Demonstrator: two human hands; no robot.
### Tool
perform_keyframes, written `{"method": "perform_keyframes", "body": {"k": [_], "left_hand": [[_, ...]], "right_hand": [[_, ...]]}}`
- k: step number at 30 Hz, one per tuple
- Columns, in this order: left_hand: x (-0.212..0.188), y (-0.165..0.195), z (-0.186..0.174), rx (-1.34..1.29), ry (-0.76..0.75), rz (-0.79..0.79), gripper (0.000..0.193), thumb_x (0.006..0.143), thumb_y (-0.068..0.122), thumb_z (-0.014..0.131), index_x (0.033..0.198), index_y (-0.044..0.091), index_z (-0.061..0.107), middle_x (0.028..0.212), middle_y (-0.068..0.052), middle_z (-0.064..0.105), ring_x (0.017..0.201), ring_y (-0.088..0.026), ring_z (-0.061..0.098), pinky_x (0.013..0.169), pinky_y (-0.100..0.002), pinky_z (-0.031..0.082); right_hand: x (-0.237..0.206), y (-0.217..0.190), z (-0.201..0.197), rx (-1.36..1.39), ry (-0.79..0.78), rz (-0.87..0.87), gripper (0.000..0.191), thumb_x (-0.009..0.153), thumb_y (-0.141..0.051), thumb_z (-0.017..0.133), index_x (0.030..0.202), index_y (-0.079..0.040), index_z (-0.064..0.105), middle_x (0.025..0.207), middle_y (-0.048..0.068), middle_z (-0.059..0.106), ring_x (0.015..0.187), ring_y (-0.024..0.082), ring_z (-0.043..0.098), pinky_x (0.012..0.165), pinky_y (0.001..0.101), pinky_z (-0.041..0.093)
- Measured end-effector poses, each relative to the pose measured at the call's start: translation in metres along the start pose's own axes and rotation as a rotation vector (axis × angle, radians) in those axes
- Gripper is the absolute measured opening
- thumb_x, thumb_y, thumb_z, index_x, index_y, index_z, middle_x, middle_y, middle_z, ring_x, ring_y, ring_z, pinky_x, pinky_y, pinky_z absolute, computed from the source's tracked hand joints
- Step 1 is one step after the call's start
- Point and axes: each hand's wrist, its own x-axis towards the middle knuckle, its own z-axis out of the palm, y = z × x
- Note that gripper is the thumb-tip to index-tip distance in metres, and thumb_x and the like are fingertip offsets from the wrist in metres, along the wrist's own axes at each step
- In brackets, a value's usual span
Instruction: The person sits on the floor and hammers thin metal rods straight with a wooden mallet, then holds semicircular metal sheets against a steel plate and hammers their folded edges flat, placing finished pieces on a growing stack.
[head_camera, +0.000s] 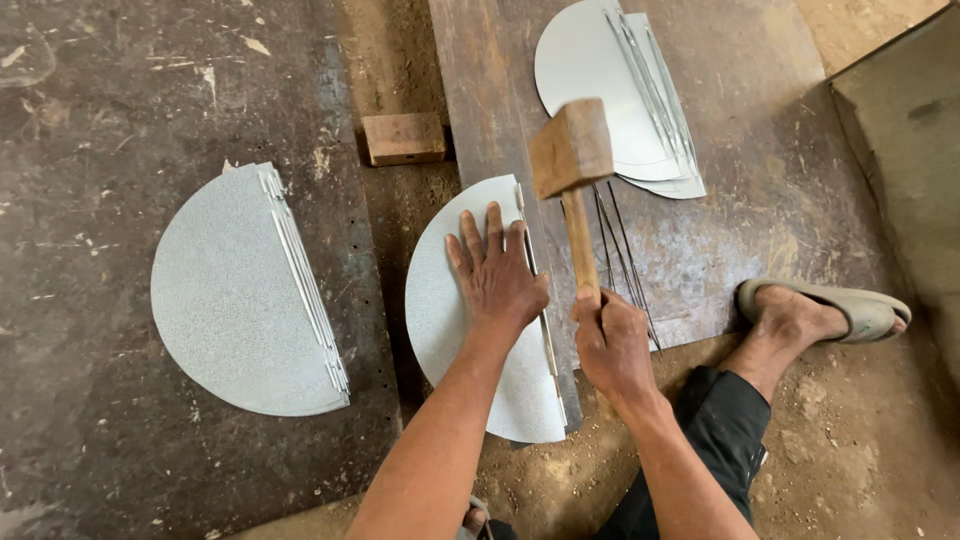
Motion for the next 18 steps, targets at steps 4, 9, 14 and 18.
{"method": "perform_keyframes", "body": {"k": [4,9,14,18], "left_hand": [[-0.001,0.001,-0.009,0.051,-0.055,0.002,0.078,0.077,0.038,0.078,0.147,0.022,0.046,0.168,-0.01,0.018,0.156,-0.037,-0.001,0.124,-0.058,-0.007],[0.002,0.003,-0.016,0.1,-0.088,0.007,0.084,0.077,0.042,0.078,0.15,0.023,0.041,0.166,-0.011,0.016,0.154,-0.039,-0.002,0.122,-0.06,-0.008],[0.001,0.007,-0.018,0.103,-0.105,-0.02,0.081,0.079,0.042,0.077,0.151,0.025,0.042,0.169,-0.01,0.014,0.156,-0.04,-0.001,0.123,-0.063,-0.005],[0.001,0.008,-0.019,0.135,-0.138,-0.02,0.085,0.078,0.039,0.078,0.152,0.026,0.039,0.169,-0.01,0.012,0.155,-0.041,-0.003,0.122,-0.065,-0.006]], "right_hand": [[0.016,-0.001,0.005,0.005,0.016,-0.198,0.048,0.109,-0.022,0.047,0.071,0.004,0.06,0.065,0.011,0.058,0.046,0.016,0.051,0.045,0.0378,0.041],[0.026,-0.002,0.013,-0.279,-0.128,-0.075,0.054,0.109,-0.024,0.051,0.066,0.007,0.06,0.075,0.023,0.063,0.052,0.032,0.054,0.052,0.0466,0.045],[0.023,-0.002,0.009,-0.268,0.0,-0.319,0.05,0.108,-0.017,0.047,0.067,0.01,0.057,0.081,0.028,0.062,0.053,0.037,0.06,0.054,0.0483,0.047],[0.023,-0.005,0.007,-0.283,-0.038,-0.197,0.053,0.108,-0.021,0.05,0.067,0.011,0.058,0.078,0.029,0.062,0.057,0.042,0.059,0.056,0.0506,0.046]]}}
